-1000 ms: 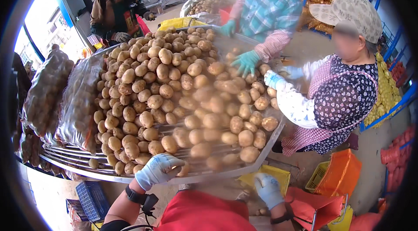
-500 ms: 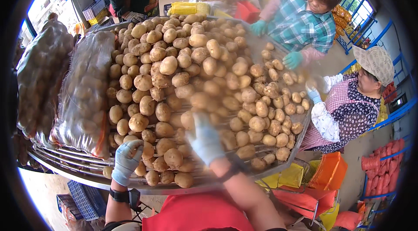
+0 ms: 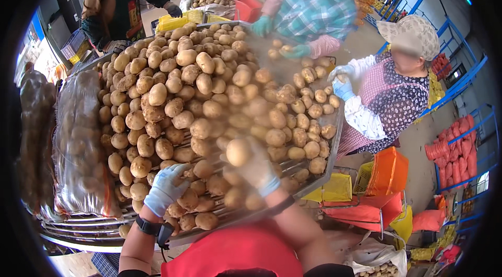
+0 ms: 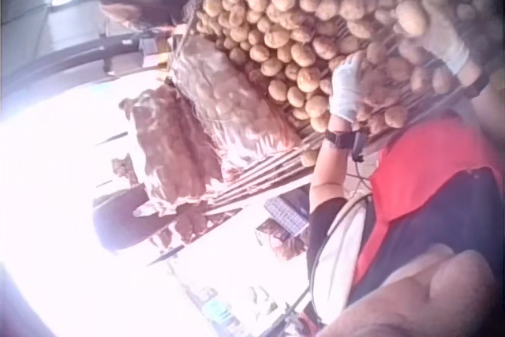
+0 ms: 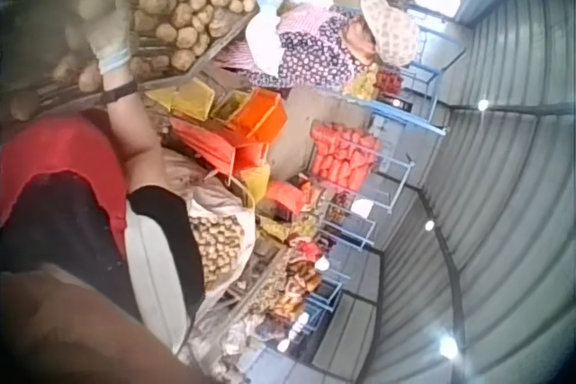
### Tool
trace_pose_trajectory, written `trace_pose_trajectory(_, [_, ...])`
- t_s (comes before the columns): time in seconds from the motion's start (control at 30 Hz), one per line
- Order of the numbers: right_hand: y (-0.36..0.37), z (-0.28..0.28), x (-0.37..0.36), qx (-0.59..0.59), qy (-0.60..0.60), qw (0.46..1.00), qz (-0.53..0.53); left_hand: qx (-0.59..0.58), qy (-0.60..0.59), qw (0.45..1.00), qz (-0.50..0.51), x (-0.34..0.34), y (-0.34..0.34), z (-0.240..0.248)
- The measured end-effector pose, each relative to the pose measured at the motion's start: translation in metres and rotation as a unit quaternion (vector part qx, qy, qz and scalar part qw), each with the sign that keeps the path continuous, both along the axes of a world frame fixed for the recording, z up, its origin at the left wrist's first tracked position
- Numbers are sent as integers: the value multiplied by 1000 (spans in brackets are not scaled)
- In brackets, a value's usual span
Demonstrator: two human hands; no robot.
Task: Sorting harvested potatoes on a metal sorting table in a large storage facility.
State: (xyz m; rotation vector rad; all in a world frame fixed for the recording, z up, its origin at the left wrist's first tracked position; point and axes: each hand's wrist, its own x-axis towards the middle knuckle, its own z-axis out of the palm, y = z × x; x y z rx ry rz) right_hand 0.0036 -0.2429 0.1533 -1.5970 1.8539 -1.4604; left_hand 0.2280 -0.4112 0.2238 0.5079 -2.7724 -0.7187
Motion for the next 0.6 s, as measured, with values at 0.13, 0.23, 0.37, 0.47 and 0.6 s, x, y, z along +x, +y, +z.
trace_pose_trajectory(0.13, [33, 24, 4, -139, -766, 624, 72, -124, -190, 967, -113, -55, 0, -23])
trace_pose_trajectory(0.23, [61, 38, 11, -101, -759, 643, -8, -107, -259, 945, -168, -82, -7, -27])
trace_pose_trajectory(0.37, [104, -16, 11, -71, -767, 635, 51, 571, 12, 821, -18, -86, 16, -13])
trace_pose_trajectory(0.47, [103, 14, 27, 2, -552, 833, 40, 758, 32, 651, 36, -90, 22, -31])
trace_pose_trajectory(0.6, [93, 41, 30, -85, -796, 591, 102, 684, 29, 720, -112, -115, 85, 15])
